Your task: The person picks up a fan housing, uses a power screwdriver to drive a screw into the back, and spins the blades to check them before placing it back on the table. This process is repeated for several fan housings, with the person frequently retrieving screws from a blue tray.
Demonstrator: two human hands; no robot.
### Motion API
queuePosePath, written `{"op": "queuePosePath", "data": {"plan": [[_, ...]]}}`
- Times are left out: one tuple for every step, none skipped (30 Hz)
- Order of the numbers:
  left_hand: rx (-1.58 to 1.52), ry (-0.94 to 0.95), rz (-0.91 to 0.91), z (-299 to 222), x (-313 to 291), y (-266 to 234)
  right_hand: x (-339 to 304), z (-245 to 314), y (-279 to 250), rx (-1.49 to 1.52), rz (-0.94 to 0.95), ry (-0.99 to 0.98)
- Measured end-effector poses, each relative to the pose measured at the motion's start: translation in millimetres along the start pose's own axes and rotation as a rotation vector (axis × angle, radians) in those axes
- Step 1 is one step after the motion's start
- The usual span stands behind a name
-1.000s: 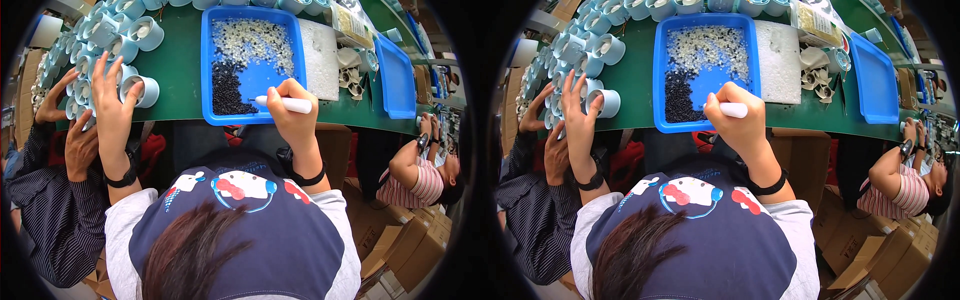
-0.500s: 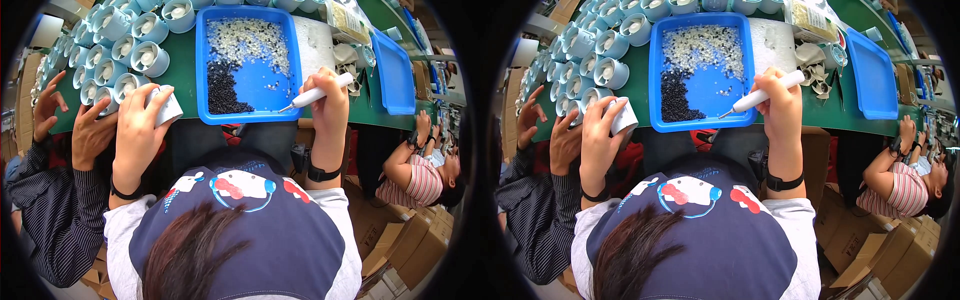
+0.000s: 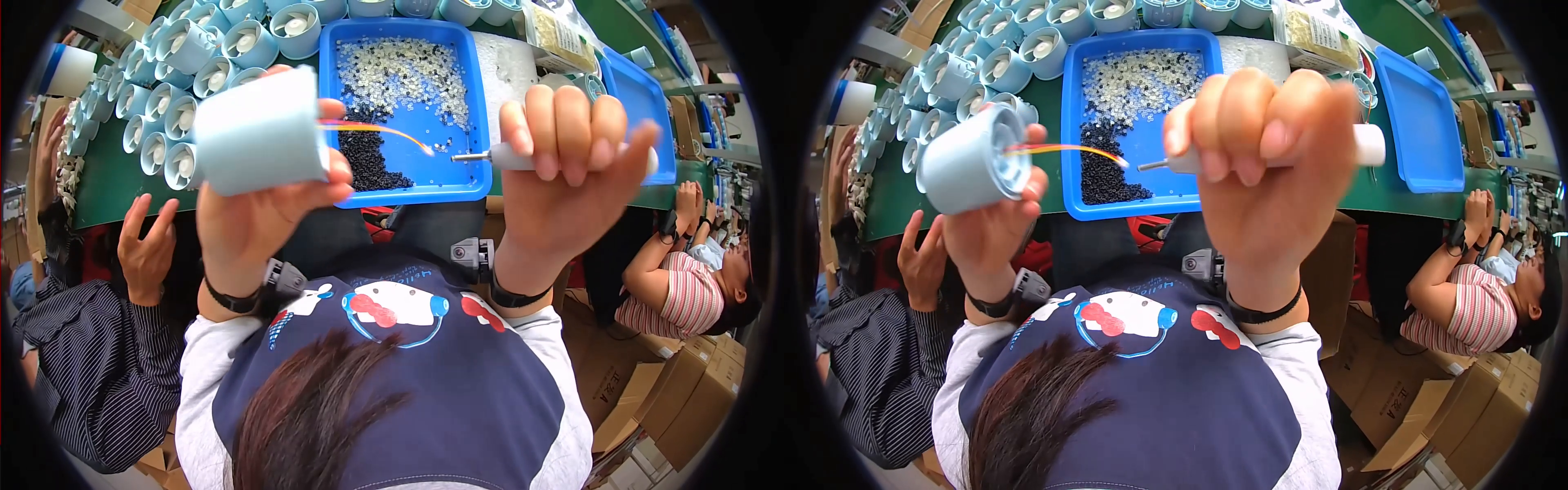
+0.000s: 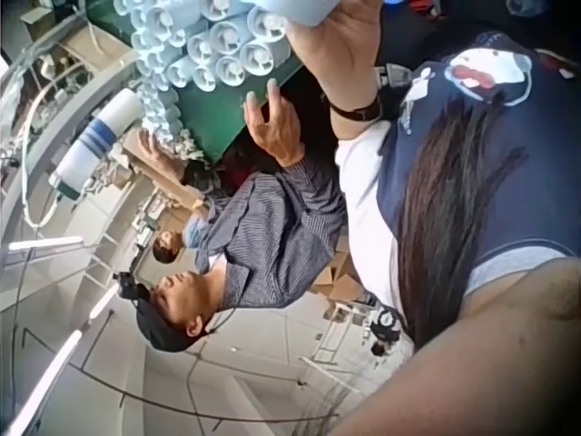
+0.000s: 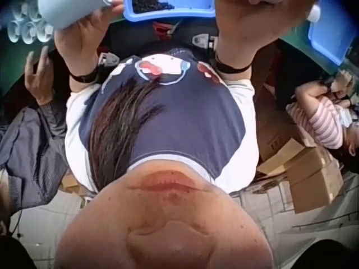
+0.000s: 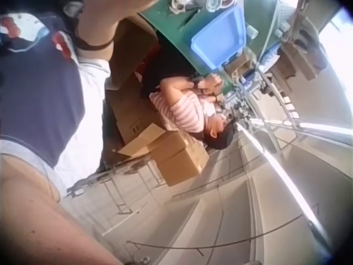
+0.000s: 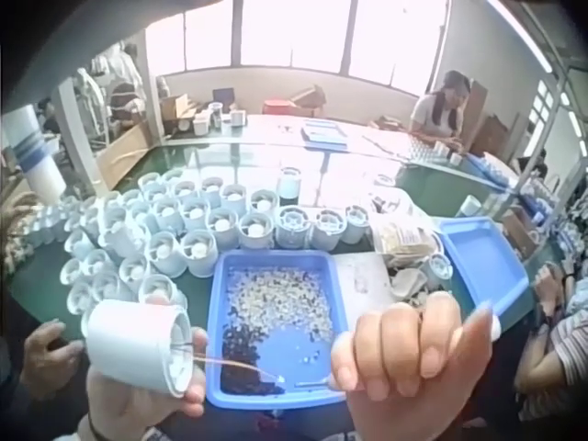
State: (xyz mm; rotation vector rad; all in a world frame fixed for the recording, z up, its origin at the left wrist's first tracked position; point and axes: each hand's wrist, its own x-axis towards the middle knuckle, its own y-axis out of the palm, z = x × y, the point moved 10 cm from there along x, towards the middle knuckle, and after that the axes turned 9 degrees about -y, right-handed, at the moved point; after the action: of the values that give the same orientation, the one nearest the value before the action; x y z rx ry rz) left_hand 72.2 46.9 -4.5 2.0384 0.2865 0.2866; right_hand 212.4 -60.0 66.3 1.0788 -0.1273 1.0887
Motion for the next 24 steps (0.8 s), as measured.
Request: {"op": "queuePosePath", "data": {"plan": [[-0.182,-0.141,0.114,23,7,13,5,3,19,0.024,0.12,-0.028],[-0.182,-0.143,0.114,32,10,15,9,2,27,0.024,0.118,-0.029],[-0.291,-0.153,0.173,41,11,23,11,3,41,0.049,0.143,-0.038],[-0.399,-0.16,0.232,47,11,29,10,3,52,0.076,0.17,-0.046],[-0.507,-0.166,0.292,52,11,34,9,2,57,0.077,0.171,-0.046],[-0.505,-0.165,0.292,57,11,35,8,6,60,0.091,0.153,-0.103],[-0.566,-0.168,0.327,61,12,37,8,12,62,0.102,0.136,-0.162],[-0.625,-0.17,0.361,64,12,40,6,18,62,0.114,0.12,-0.221],[-0.684,-0.173,0.395,65,11,44,5,18,64,0.115,0.122,-0.224],[-0.68,-0.174,0.397,67,10,46,4,22,63,0.129,0.105,-0.254],[-0.671,-0.178,0.408,68,9,49,2,25,62,0.143,0.088,-0.283],[-0.665,-0.181,0.42,72,9,51,0,28,59,0.156,0.073,-0.31],[-0.658,-0.183,0.431,75,8,53,-1,28,59,0.157,0.077,-0.311],[-0.654,-0.182,0.434,77,8,53,-2,30,59,0.172,0.089,-0.337],[-0.614,-0.19,0.429,81,8,52,-2,31,59,0.187,0.101,-0.363],[-0.574,-0.197,0.423,84,7,51,-3,32,59,0.202,0.111,-0.386],[-0.538,-0.211,0.413,83,7,50,-2,29,60,0.201,0.106,-0.387],[-0.542,-0.214,0.408,80,8,51,0,26,59,0.209,0.092,-0.387],[-0.537,-0.217,0.383,77,7,51,1,22,58,0.215,0.077,-0.386],[-0.534,-0.221,0.359,73,7,49,2,18,57,0.222,0.06,-0.386],[-0.53,-0.226,0.335,71,7,49,4,16,56,0.219,0.051,-0.384],[-0.524,-0.224,0.314,71,9,49,3,14,59,0.243,0.093,-0.371],[-0.518,-0.224,0.294,67,9,47,3,15,62,0.266,0.135,-0.359],[-0.511,-0.225,0.275,67,9,48,1,16,64,0.288,0.177,-0.348]]}}
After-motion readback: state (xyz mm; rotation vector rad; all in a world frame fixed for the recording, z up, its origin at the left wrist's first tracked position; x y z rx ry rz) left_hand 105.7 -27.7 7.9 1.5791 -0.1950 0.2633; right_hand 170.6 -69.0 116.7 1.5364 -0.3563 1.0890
